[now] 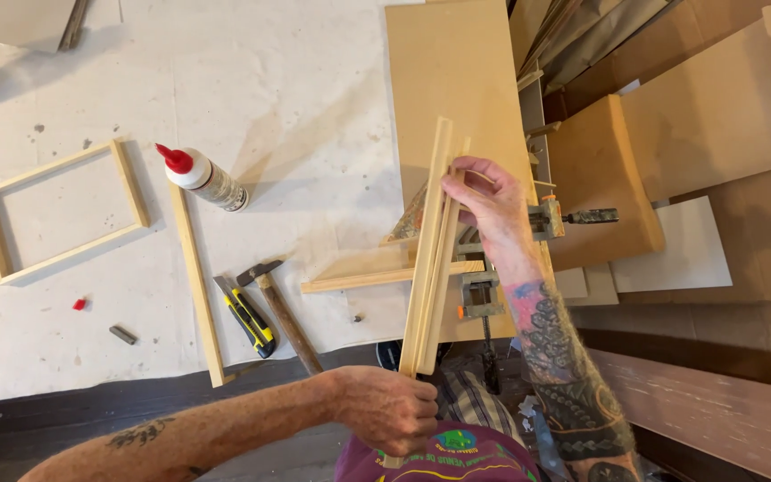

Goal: Applying wood glue to wooden strips and assembling them into a frame using a corner clamp.

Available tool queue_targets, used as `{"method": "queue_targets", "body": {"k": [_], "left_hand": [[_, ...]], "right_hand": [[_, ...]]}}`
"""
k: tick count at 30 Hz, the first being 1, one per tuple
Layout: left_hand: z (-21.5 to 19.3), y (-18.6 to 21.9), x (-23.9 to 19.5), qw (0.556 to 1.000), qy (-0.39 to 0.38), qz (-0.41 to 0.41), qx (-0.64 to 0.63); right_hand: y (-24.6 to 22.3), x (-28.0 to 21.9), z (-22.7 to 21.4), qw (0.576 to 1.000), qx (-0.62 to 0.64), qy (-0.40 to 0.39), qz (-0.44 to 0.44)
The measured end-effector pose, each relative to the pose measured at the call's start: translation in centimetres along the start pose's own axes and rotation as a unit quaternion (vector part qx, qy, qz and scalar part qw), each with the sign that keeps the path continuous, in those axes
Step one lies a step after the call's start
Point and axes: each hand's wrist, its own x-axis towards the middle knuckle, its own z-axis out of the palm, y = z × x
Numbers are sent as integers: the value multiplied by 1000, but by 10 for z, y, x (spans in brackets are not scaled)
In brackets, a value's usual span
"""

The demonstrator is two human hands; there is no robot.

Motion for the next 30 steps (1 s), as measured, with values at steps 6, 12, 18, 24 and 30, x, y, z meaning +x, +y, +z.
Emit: {"method": "queue_targets", "body": {"k": [6, 12, 18, 24, 30], "left_hand": [[-33, 16, -2, 993, -83, -60, 53], [-111, -6, 14, 824, 240, -506, 88], [-41, -60, 40, 572, 433, -696, 4], [-40, -36, 47, 567, 422, -707, 32], [-35, -33, 57, 579, 383, -718, 57]], "right_hand": [[22, 4, -3, 995, 22, -1, -97], [57, -28, 18, 975, 89, 101, -178], [115, -86, 48, 973, 86, 84, -196], [120, -113, 35, 977, 89, -34, -191], [65, -119, -18, 981, 89, -138, -107]]}}
